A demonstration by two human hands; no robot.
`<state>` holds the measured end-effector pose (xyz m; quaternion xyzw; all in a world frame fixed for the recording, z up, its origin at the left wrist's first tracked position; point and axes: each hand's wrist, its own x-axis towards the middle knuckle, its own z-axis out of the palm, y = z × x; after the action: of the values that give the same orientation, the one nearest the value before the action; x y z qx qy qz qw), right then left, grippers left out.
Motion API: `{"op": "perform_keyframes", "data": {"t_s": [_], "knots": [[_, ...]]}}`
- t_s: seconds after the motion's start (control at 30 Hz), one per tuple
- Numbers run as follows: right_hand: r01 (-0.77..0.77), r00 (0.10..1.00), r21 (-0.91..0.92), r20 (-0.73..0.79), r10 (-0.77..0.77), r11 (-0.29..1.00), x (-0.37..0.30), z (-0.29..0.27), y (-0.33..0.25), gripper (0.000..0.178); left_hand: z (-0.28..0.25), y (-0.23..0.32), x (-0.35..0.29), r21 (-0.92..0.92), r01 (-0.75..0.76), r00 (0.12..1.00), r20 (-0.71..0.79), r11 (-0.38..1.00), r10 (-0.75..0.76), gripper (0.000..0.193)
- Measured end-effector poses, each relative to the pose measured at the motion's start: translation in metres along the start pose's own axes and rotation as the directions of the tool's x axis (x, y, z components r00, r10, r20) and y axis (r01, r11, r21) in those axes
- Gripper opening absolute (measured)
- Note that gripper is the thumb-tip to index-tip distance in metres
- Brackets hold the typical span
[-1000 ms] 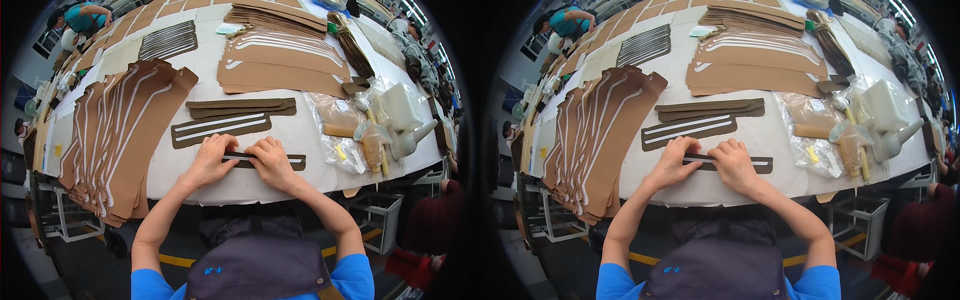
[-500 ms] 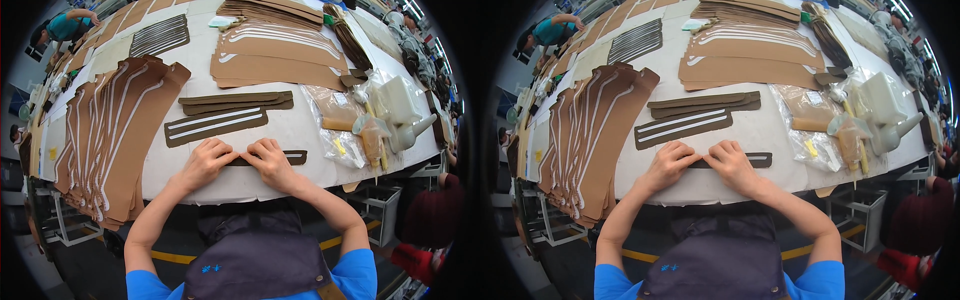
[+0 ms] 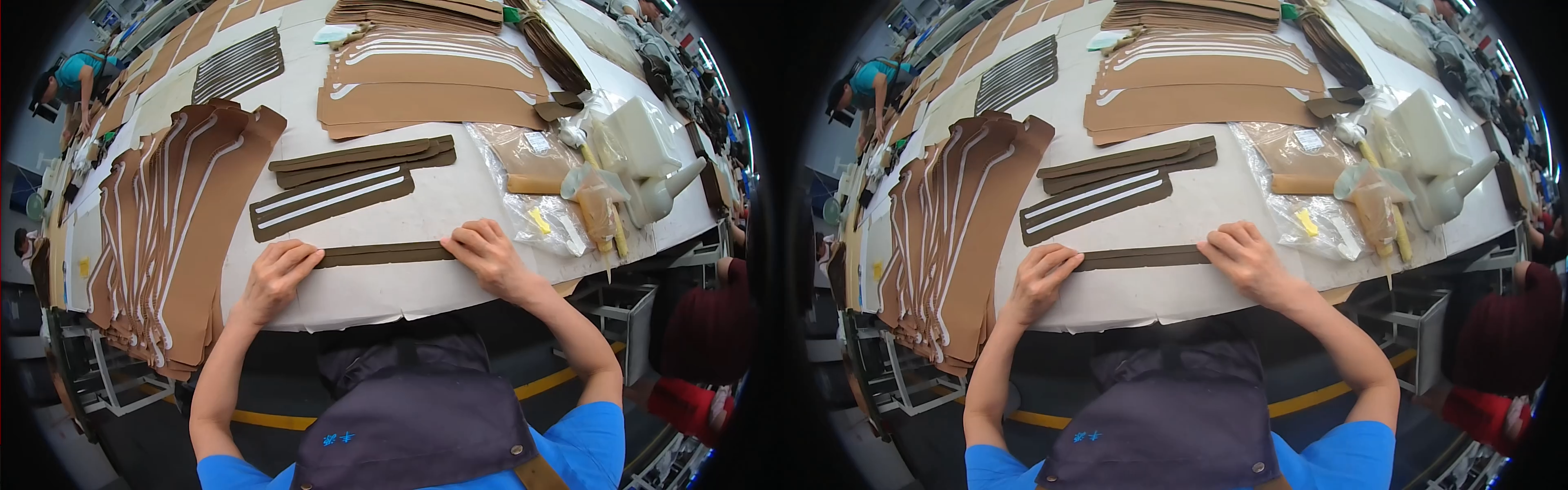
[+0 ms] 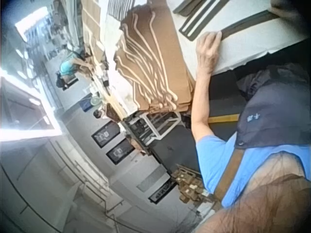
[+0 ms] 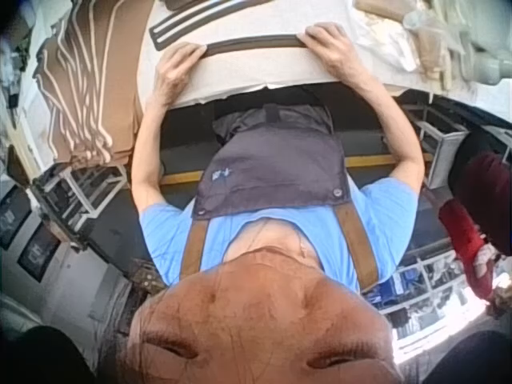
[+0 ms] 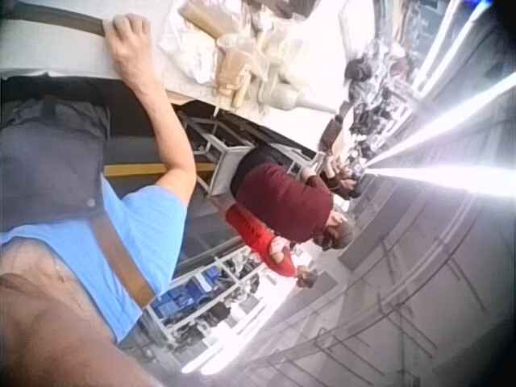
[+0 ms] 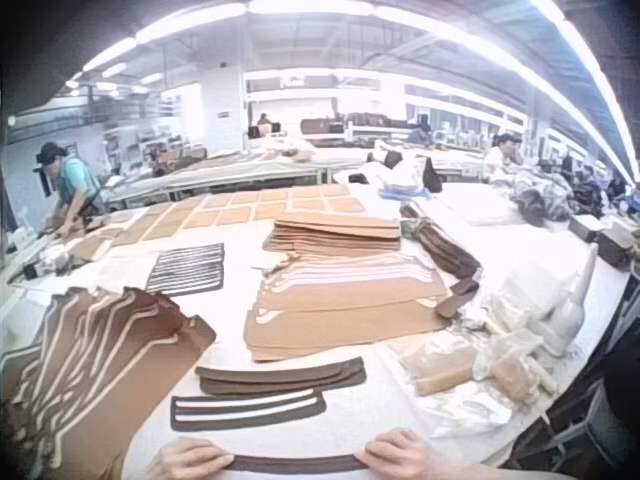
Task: Manually folding and pressing thin leather strips to prepare them for assembly.
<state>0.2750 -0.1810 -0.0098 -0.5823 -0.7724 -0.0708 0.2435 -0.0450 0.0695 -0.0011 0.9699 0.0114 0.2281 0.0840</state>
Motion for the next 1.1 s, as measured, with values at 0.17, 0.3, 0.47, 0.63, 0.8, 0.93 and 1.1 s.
{"op": "perform_keyframes", "data": {"t_s": [0.17, 0.3, 0.47, 0.63, 0.8, 0.93, 1.1], "knots": [[-0.080, 0.997, -0.040, 0.020, 0.081, 0.996, -0.026, -0.021, 0.007, 0.043, -0.011, -0.002, -0.013, 0.023, 0.057, 0.998, -0.006, 0.998, -0.057, 0.038], [-0.152, 0.988, -0.090, -0.020, 0.150, 0.984, -0.040, -0.038, 0.001, 0.042, -0.014, -0.002, -0.023, -0.055, 0.136, 0.990, -0.017, 0.989, -0.137, 0.033], [-0.142, 0.979, 0.084, -0.136, 0.153, 0.986, 0.020, -0.017, -0.034, 0.046, -0.001, 0.018, -0.018, -0.184, 0.329, 0.894, -0.254, 0.926, -0.368, 0.041], [-0.132, 0.990, 0.098, 0.069, 0.126, 0.986, 0.090, 0.058, -0.086, 0.075, 0.009, 0.037, -0.001, -0.062, 0.279, 0.943, -0.168, 0.958, -0.286, 0.040], [-0.170, 0.964, 0.166, 0.232, 0.129, 0.971, 0.099, 0.092, -0.102, 0.096, 0.014, 0.047, -0.012, -0.032, 0.390, 0.912, -0.125, 0.920, -0.391, 0.039], [-0.240, 0.939, 0.091, 0.273, 0.208, 0.966, 0.068, 0.068, -0.089, 0.096, 0.009, 0.049, -0.013, 0.005, 0.399, 0.913, -0.090, 0.917, -0.397, 0.041], [-0.333, 0.878, -0.075, 0.340, 0.338, 0.940, 0.014, 0.016, -0.068, 0.096, 0.010, 0.046, -0.016, 0.004, 0.387, 0.918, -0.093, 0.922, -0.385, 0.042]]}}
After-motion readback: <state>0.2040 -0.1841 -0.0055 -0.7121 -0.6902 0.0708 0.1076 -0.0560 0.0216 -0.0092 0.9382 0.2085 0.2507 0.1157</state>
